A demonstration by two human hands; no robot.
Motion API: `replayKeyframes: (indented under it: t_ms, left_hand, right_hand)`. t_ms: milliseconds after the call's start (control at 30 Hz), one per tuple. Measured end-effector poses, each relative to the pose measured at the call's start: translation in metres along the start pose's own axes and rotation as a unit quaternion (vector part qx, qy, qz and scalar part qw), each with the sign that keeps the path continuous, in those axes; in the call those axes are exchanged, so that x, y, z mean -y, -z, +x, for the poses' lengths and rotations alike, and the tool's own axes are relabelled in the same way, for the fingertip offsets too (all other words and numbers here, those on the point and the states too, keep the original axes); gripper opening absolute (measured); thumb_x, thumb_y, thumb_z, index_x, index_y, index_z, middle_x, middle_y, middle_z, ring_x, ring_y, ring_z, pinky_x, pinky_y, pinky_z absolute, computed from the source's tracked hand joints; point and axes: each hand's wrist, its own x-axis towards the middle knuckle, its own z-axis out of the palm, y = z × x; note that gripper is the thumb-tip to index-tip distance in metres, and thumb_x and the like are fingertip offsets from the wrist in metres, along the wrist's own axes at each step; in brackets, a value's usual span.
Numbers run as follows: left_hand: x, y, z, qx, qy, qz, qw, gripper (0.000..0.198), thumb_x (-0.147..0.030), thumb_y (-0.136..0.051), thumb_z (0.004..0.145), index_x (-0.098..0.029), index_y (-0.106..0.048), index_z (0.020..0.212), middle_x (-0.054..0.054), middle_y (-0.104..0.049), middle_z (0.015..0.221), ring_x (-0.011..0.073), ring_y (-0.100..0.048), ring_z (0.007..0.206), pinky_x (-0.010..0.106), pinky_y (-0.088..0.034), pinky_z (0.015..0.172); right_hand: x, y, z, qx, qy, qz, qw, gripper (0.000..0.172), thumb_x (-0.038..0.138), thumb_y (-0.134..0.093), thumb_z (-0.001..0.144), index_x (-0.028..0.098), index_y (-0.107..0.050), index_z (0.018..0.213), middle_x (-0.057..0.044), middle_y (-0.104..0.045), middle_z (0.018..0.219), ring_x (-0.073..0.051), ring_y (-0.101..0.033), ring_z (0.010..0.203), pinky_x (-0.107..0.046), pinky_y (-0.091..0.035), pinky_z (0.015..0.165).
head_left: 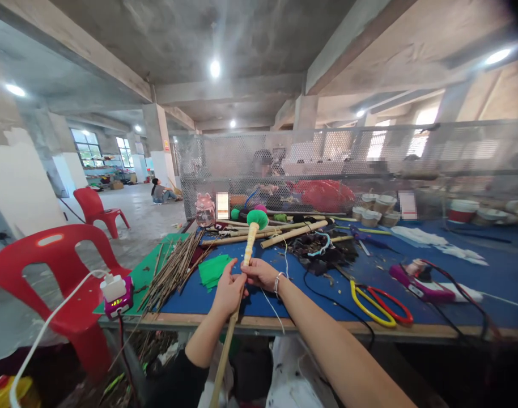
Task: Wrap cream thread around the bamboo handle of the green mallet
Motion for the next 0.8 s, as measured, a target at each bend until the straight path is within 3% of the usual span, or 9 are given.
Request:
replayKeyframes:
  t_ms: [333,533,800]
  left_hand:
    - [0.0012,0.0019,0.0053,0.008,0.003,0.020,1.000,0.059,-0.026,-0.056,0.073,-0.012,-0.033,0.126,0.000,-0.061,0.061,0.0064,-0.049,0.039,0.017,-0.037,0.039]
    - [-0.0005,0.0002,0.0093,-0.001,0.014,0.024,1.000,0.057,-0.025,-0.056,0.073,-0.011,-0.035,0.124,-0.001,-0.060,0.060,0.0061,-0.048,0.038,0.017,-0.037,0.038]
    - [-0.0019,0.0011,0.0058,0.000,0.017,0.025,1.000,0.057,-0.025,-0.058,0.071,-0.013,-0.037,0.122,0.000,-0.061,0.062,0.0055,-0.049,0.038,0.016,-0.037,0.040]
  right_hand:
    - [-0.0018,0.0044,0.0042,0.028,0.003,-0.015,0.999,0.033,0.037,-0.069,0.063,0.014,-0.046,0.069,0.007,-0.046,0.044,-0.004,-0.038,0.038,-0.016,-0.018,0.036]
    - [0.0023,0.0049,0.0047,0.026,-0.016,-0.017,0.999,0.032,0.037,-0.068,0.065,0.015,-0.045,0.070,0.008,-0.044,0.042,-0.002,-0.032,0.034,-0.015,-0.011,0.033]
    - [0.0012,0.0047,0.0047,0.022,-0.019,-0.015,0.999,0.032,0.035,-0.069,0.064,0.015,-0.046,0.070,0.008,-0.043,0.042,-0.002,-0.032,0.034,-0.016,-0.010,0.034]
